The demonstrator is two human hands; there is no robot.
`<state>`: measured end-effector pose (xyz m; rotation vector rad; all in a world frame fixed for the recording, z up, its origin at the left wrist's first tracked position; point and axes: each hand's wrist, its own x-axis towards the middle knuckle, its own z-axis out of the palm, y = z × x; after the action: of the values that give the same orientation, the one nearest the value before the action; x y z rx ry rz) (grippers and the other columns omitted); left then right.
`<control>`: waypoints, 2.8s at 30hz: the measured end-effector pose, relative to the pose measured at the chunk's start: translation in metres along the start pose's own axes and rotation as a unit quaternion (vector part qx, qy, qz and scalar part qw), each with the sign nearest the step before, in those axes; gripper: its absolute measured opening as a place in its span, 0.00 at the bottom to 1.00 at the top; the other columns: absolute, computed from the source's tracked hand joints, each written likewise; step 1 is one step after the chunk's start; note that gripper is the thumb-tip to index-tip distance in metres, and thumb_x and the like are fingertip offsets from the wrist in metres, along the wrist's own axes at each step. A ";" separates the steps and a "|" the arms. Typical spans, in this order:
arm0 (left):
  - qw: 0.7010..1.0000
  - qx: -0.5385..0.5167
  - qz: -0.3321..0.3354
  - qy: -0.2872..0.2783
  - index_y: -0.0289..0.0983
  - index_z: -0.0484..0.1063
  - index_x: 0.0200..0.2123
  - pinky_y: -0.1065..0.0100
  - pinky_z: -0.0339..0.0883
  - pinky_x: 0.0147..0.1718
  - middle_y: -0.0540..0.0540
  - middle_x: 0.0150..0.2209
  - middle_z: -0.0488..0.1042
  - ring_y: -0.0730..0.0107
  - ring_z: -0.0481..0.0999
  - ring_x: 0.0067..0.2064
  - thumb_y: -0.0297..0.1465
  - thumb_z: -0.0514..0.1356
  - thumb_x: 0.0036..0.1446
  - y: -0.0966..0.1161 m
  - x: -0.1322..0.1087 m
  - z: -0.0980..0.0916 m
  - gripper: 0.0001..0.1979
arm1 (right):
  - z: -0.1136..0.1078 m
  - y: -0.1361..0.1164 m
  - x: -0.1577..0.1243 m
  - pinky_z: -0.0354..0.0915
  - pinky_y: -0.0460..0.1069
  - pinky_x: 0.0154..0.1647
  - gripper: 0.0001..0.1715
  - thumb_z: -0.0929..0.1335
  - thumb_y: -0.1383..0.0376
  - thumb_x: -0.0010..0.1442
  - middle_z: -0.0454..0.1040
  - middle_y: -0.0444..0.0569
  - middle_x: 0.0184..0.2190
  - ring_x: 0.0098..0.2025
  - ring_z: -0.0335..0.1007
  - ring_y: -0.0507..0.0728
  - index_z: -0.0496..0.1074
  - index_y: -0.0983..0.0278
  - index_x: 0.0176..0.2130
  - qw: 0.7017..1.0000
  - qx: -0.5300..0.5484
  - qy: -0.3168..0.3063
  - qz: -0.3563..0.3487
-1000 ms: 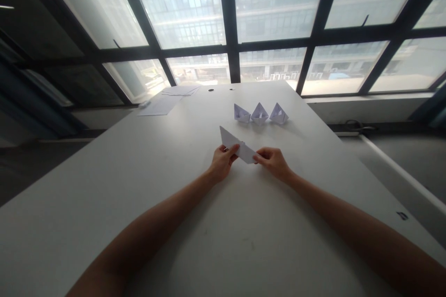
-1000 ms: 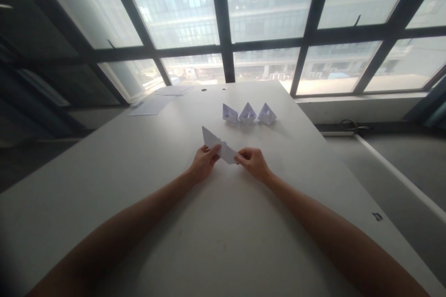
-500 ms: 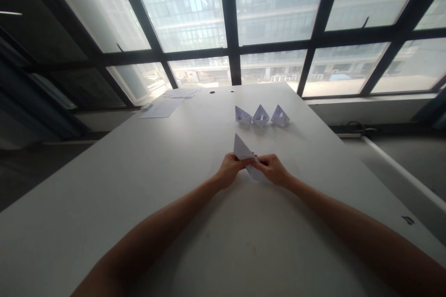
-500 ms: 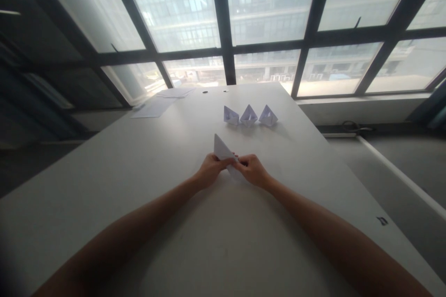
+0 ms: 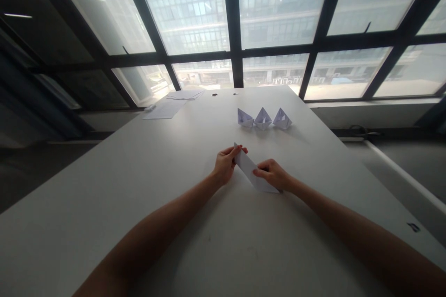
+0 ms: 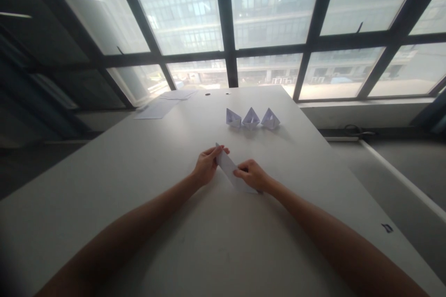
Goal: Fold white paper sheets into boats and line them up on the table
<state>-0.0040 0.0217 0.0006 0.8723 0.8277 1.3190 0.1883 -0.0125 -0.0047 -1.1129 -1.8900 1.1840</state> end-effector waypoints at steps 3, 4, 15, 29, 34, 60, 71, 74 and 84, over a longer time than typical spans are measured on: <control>0.999 -0.030 0.021 0.020 0.32 0.79 0.34 0.67 0.68 0.40 0.42 0.33 0.81 0.65 0.79 0.39 0.38 0.74 0.45 0.004 0.006 -0.003 0.17 | -0.001 -0.001 -0.001 0.45 0.46 0.21 0.18 0.66 0.58 0.55 0.53 0.39 0.17 0.21 0.48 0.49 0.61 0.63 0.19 1.000 -0.001 -0.010 0.008; 0.998 -0.042 0.028 0.029 0.33 0.79 0.34 0.67 0.69 0.41 0.43 0.33 0.81 0.66 0.79 0.39 0.38 0.74 0.46 0.005 0.007 -0.004 0.16 | -0.001 -0.001 -0.002 0.45 0.46 0.21 0.18 0.66 0.58 0.54 0.53 0.39 0.17 0.21 0.48 0.49 0.62 0.64 0.19 1.000 -0.002 -0.014 0.010; 0.976 0.047 -0.095 -0.189 0.32 0.80 0.43 0.62 0.69 0.46 0.35 0.45 0.80 0.54 0.78 0.47 0.44 0.71 0.51 -0.009 -0.014 0.006 0.23 | 0.003 0.001 0.003 0.49 0.46 0.23 0.27 0.69 0.49 0.54 0.57 0.40 0.17 0.24 0.53 0.50 0.62 0.64 0.17 0.990 0.082 0.112 -0.024; 0.996 -0.075 -0.010 -0.046 0.30 0.78 0.40 0.62 0.70 0.48 0.37 0.43 0.80 0.60 0.79 0.46 0.39 0.71 0.52 -0.003 -0.012 0.009 0.18 | 0.008 -0.003 0.000 0.62 0.45 0.23 0.20 0.71 0.55 0.56 0.76 0.50 0.20 0.21 0.69 0.52 0.77 0.68 0.23 0.996 0.090 0.021 0.020; 0.995 -0.036 -0.039 -0.088 0.30 0.78 0.41 0.63 0.71 0.43 0.38 0.41 0.80 0.62 0.79 0.40 0.38 0.73 0.50 -0.007 -0.013 0.007 0.20 | 0.008 -0.001 0.002 0.62 0.45 0.21 0.24 0.70 0.49 0.55 0.77 0.50 0.20 0.19 0.69 0.52 0.75 0.68 0.27 0.990 0.134 0.031 0.032; 0.994 -0.086 0.011 0.068 0.29 0.76 0.40 0.62 0.74 0.46 0.37 0.39 0.81 0.63 0.82 0.41 0.33 0.64 0.62 0.010 0.009 -0.010 0.11 | -0.015 -0.008 -0.005 0.58 0.43 0.18 0.12 0.67 0.62 0.54 0.74 0.46 0.17 0.17 0.64 0.49 0.74 0.67 0.24 0.991 0.055 -0.071 0.095; 0.997 -0.070 -0.040 -0.014 0.39 0.66 0.57 0.58 0.74 0.47 0.37 0.57 0.72 0.60 0.79 0.48 0.35 0.63 0.63 0.007 0.004 -0.007 0.21 | 0.002 0.003 -0.004 0.57 0.46 0.25 0.19 0.62 0.61 0.61 0.73 0.47 0.18 0.21 0.66 0.52 0.72 0.65 0.23 0.991 -0.077 0.096 0.045; 0.993 -0.027 -0.091 -0.075 0.40 0.60 0.63 0.55 0.73 0.48 0.34 0.59 0.69 0.57 0.78 0.49 0.36 0.66 0.60 -0.001 -0.008 0.003 0.31 | 0.007 -0.004 -0.007 0.56 0.47 0.28 0.20 0.61 0.63 0.64 0.75 0.48 0.21 0.24 0.68 0.53 0.72 0.64 0.24 0.968 -0.206 0.143 0.020; 0.992 0.023 -0.065 -0.107 0.40 0.67 0.61 0.61 0.73 0.43 0.41 0.46 0.76 0.62 0.78 0.43 0.34 0.64 0.60 -0.007 -0.016 0.010 0.26 | 0.020 -0.033 -0.018 0.59 0.49 0.36 0.19 0.57 0.61 0.70 0.80 0.54 0.38 0.36 0.77 0.58 0.74 0.63 0.38 0.899 -0.427 0.092 0.030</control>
<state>0.0068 0.0044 -0.0006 0.9616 0.7347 1.0751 0.1691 -0.0435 0.0164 -1.6568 -2.2782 0.1948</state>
